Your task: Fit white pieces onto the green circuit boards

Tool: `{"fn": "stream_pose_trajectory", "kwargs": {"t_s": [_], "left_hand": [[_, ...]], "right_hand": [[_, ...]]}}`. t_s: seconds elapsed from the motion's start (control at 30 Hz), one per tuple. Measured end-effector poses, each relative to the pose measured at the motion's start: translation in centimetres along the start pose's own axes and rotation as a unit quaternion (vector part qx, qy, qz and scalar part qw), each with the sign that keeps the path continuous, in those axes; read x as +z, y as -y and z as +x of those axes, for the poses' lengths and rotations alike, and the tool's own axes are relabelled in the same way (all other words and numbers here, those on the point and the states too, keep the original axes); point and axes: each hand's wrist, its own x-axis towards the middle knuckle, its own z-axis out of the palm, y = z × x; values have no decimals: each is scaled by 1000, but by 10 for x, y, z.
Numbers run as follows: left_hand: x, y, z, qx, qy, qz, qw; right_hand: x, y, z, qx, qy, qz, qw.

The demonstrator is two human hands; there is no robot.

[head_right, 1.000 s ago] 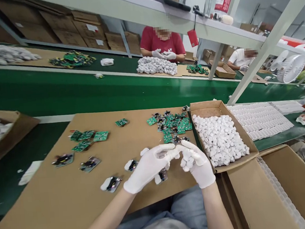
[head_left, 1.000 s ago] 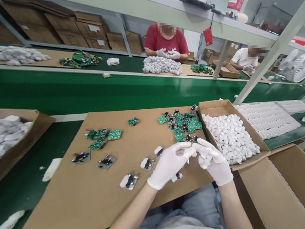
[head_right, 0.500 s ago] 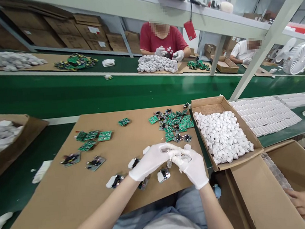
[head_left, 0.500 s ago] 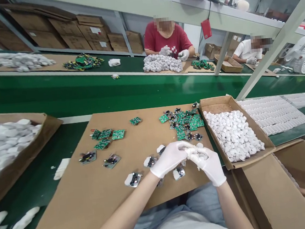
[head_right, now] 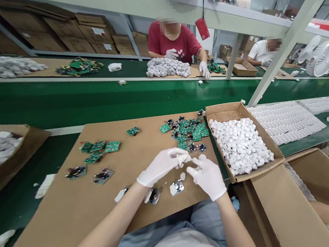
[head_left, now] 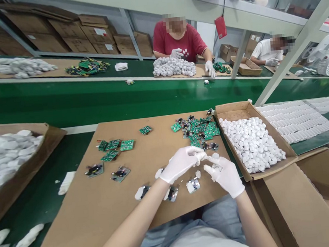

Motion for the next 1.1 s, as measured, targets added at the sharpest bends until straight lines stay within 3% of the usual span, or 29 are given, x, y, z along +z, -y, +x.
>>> {"fn": "stream_pose_trajectory", "kwargs": {"t_s": [0.17, 0.37, 0.53, 0.7, 0.83, 0.97, 1.1], "left_hand": [[1, 2, 1, 3, 19, 35, 999], [5, 0, 0, 16, 5, 92, 996], [0, 4, 2, 28, -62, 218, 974], [8, 9, 6, 67, -45, 338, 938], [11, 8, 6, 85, -43, 391, 915], [8, 4, -1, 115, -36, 414, 902], [11, 9, -5, 176, 56, 408, 894]], "right_hand": [[7, -1, 5, -48, 4, -41, 998], [12, 1, 2, -77, -43, -102, 991], [-13, -7, -7, -34, -35, -170, 984], [-28, -20, -11, 26, 10, -241, 970], [-28, -20, -11, 53, 48, -229, 971], [-33, -10, -11, 61, 47, -175, 981], [-36, 1, -14, 77, 25, -90, 993]]}}
